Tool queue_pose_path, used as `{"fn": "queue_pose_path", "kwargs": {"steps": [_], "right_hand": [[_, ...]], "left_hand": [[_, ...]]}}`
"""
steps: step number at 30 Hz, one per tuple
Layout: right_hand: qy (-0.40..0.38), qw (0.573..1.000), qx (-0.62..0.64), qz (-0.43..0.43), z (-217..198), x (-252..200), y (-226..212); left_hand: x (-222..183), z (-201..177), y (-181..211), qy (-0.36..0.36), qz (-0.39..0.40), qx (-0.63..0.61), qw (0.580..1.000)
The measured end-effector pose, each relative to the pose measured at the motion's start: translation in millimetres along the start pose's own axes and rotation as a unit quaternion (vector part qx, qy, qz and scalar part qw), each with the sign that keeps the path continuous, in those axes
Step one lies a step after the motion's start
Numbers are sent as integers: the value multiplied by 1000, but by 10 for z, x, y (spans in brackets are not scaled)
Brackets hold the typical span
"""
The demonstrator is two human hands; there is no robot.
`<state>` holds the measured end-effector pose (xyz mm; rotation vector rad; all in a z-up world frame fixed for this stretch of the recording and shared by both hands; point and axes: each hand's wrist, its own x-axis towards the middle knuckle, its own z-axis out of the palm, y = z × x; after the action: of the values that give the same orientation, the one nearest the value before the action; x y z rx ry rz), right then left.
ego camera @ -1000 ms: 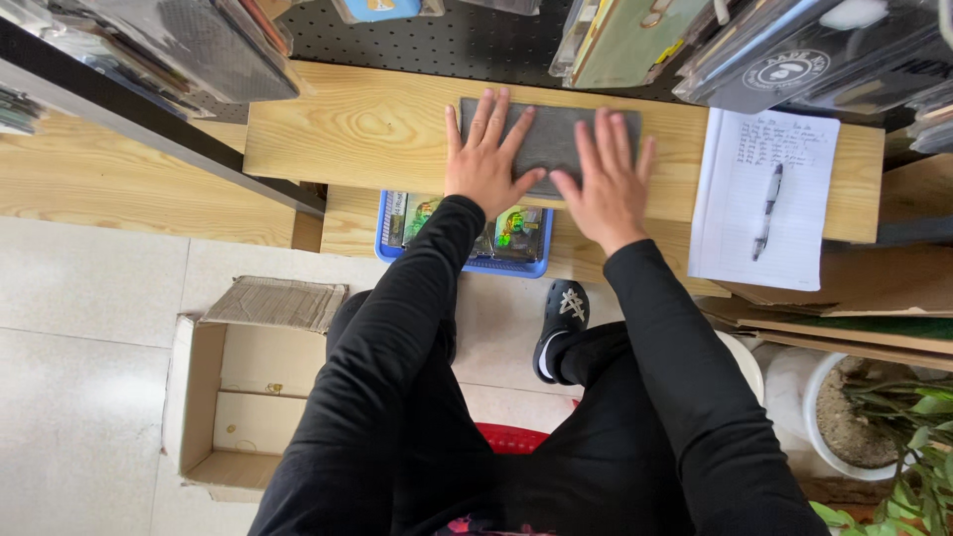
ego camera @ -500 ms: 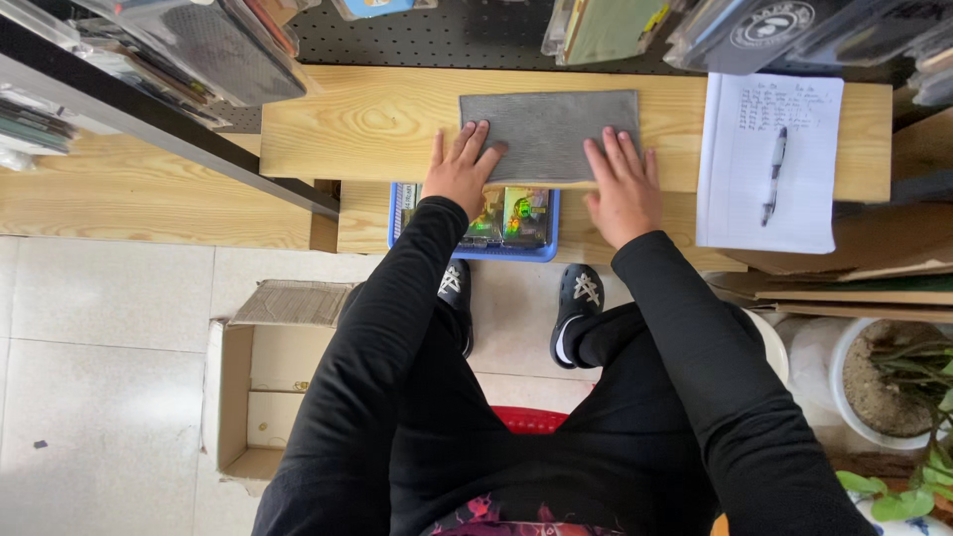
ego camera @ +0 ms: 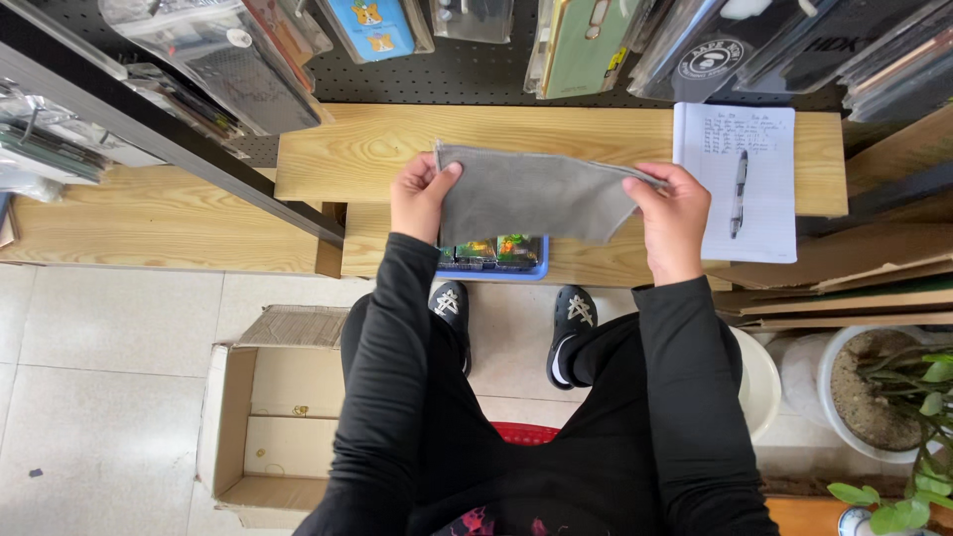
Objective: The person hand-washes a cloth in a bowl of water, wrings it out, folds it, and then uses it to wipe down several packaged items.
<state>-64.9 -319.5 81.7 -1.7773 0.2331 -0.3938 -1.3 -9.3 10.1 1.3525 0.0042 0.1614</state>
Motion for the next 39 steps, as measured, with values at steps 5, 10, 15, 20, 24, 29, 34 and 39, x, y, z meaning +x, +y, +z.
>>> {"fn": "queue_pose_path", "kwargs": {"steps": [5,10,15,20,24,29,34,39], "right_hand": [[1,969,180,172,50,-59,128],[-1,989,123,81,-27,28,164],[-9,996,86,12,-61,45,190],[-28,993,101,-61,-92,69,209],[-34,995,68,-68,-95,45,127],[-16,992,61,-109,-100,18,-39],[-4,994,70,-86,-63,90,213],[7,998,63,-23,-54,63,217]], "left_hand": [[-76,17,-157,85,-31,0,996],[-95,16,162,72,-16,30,997],[-56,-132,199,75,11,45,996],[-70,-218,237,65,34,28,997],[-77,-187,242,72,-5,16,997],[-33,-256,17,81,-38,-3,996],[-44,-77,16,80,-101,-12,992],[-81,-51,-5,90,-110,-17,990]]}}
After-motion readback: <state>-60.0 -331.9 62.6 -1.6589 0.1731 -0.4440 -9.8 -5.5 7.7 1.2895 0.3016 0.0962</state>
